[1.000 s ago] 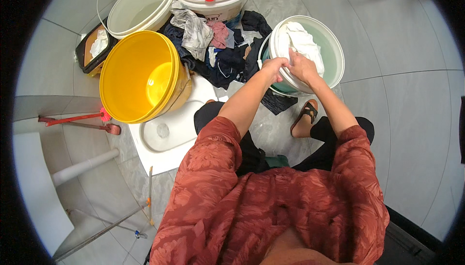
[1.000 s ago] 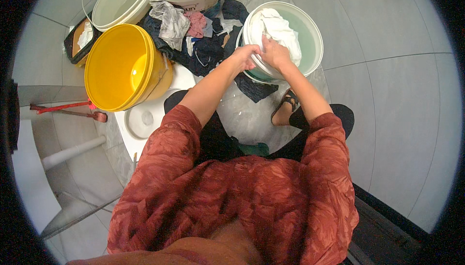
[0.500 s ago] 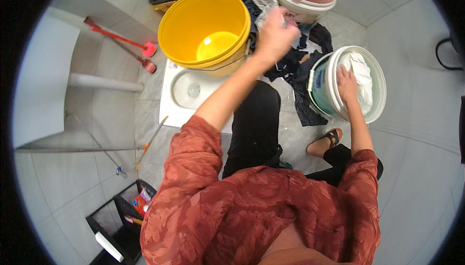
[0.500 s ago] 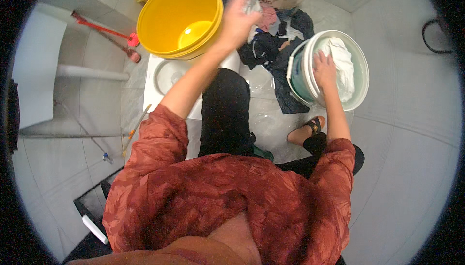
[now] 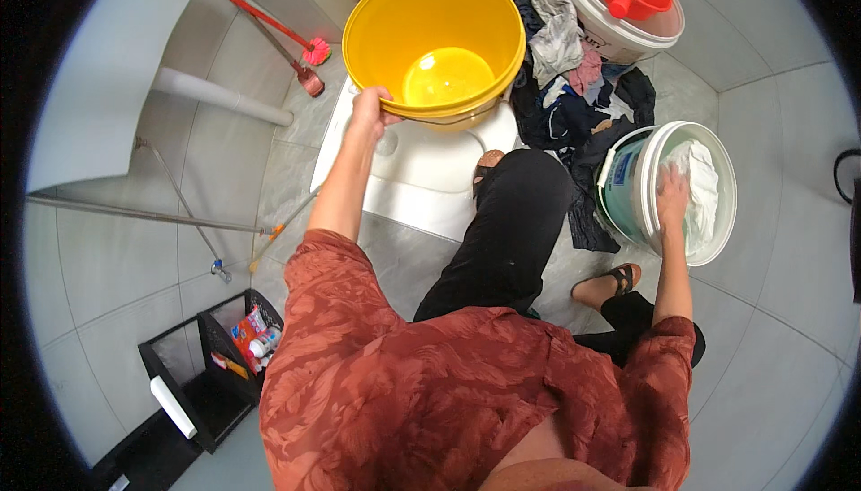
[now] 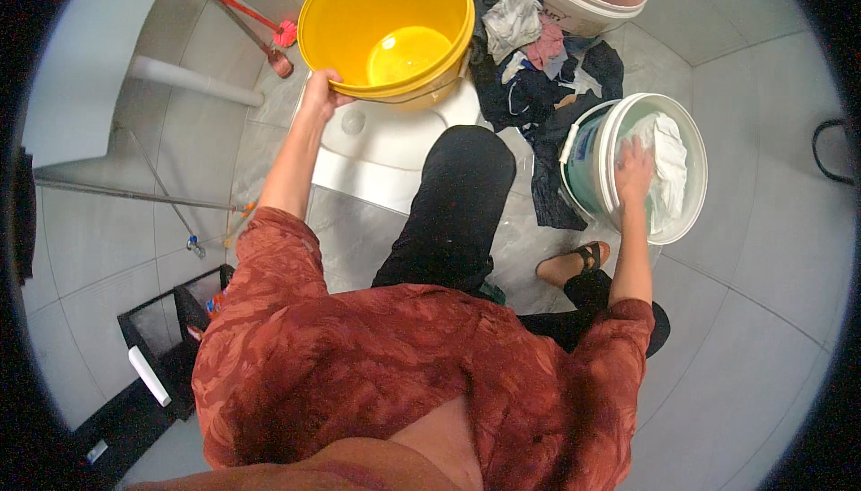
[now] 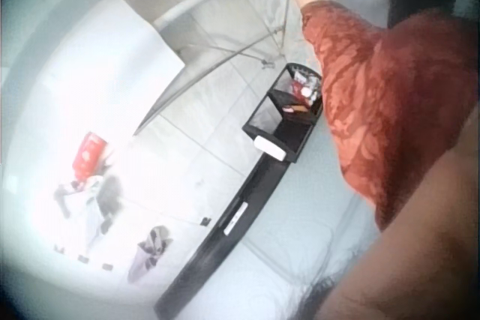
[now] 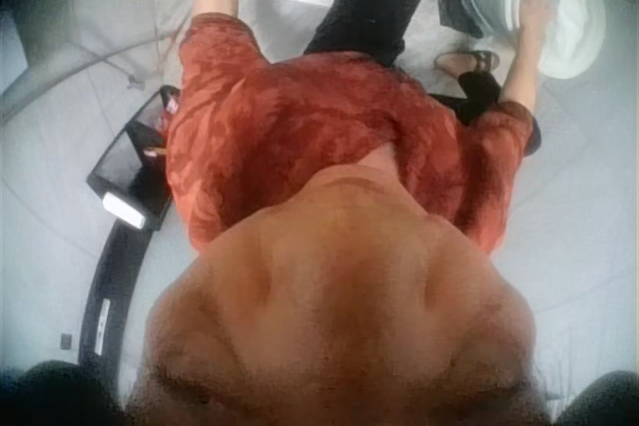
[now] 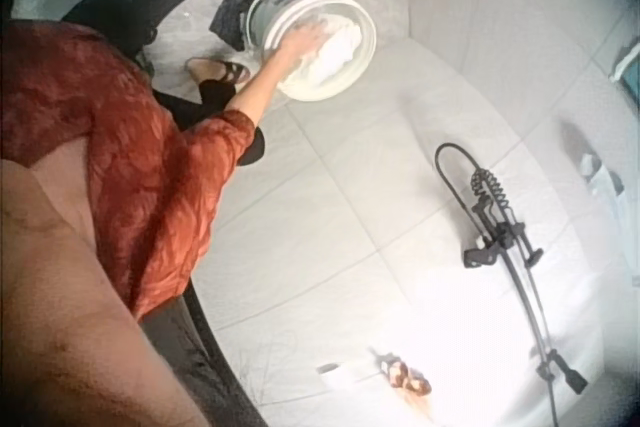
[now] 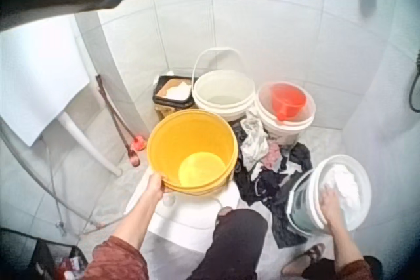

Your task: The person washes laundry by hand in a bucket, scrubbing the clothes and then rinsing them in a separate bucket of clean water before wringing them out.

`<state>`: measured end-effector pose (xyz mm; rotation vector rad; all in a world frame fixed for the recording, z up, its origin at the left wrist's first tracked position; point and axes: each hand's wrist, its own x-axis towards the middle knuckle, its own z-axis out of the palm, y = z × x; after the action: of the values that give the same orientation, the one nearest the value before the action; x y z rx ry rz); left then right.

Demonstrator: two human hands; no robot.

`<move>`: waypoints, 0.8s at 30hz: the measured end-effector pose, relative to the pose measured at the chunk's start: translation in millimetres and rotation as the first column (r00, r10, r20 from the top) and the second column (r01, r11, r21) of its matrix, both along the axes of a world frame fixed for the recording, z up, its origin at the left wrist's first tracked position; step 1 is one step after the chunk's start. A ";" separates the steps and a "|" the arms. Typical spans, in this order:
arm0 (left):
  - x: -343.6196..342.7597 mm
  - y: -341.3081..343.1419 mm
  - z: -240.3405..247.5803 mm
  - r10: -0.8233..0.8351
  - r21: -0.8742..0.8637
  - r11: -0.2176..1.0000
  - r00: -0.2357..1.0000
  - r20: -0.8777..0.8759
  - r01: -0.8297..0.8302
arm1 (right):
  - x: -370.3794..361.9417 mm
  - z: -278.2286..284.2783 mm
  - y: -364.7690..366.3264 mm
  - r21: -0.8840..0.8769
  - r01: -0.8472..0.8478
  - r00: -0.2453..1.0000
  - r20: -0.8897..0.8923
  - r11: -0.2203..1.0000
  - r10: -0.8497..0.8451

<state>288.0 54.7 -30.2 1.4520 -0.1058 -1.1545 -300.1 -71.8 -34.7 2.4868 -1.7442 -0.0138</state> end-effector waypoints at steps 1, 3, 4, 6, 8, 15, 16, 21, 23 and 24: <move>-5.3 13.3 -6.4 0.015 -0.062 0.998 0.999 -0.041 -0.017 | -1.0 -0.8 -0.5 0.008 0.004 1.000 -0.029 1.000 -0.003; -28.1 38.5 -3.6 0.094 -0.147 0.983 0.992 -0.084 -0.105 | -4.9 -1.3 -1.4 0.023 0.013 1.000 -0.013 1.000 -0.012; -49.2 49.2 10.6 0.161 -0.175 0.969 0.983 -0.087 -0.174 | -7.1 -2.1 -0.4 0.025 0.020 1.000 -0.006 0.999 -0.020; -54.0 69.4 16.7 0.211 -0.206 0.955 0.977 -0.040 -0.215 | -1.4 3.7 -0.8 -0.007 0.023 1.000 -0.008 1.000 -0.023; -43.2 94.4 7.9 0.166 -0.203 0.967 0.985 0.056 -0.151 | 3.4 18.7 -4.7 0.028 0.043 0.999 0.032 0.999 -0.044; -30.6 125.7 88.0 0.209 -0.268 0.952 0.953 0.220 -0.147 | 140.7 130.1 -25.7 -0.006 -0.071 0.665 0.745 0.997 0.051; -27.5 133.8 95.7 0.216 -0.267 0.952 0.945 0.247 -0.148 | 192.0 156.2 -11.1 0.162 -0.220 0.569 0.823 0.962 -0.008; -17.3 146.5 127.0 0.157 -0.304 0.950 0.954 0.255 -0.075 | 309.4 176.5 16.1 0.501 -0.457 0.411 0.852 0.735 -0.326; -19.4 150.0 139.5 0.151 -0.279 0.957 0.952 0.267 -0.074 | 319.1 166.9 11.0 0.543 -0.430 0.407 0.830 0.721 -0.382; -18.5 155.5 143.0 0.151 -0.262 0.962 0.949 0.277 -0.076 | 324.9 160.5 15.8 0.457 -0.449 0.332 0.883 0.768 -0.331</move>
<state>269.5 210.3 112.8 1.3767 -0.3575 -0.7924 24.8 -55.9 125.8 3.4390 -2.2307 1.4585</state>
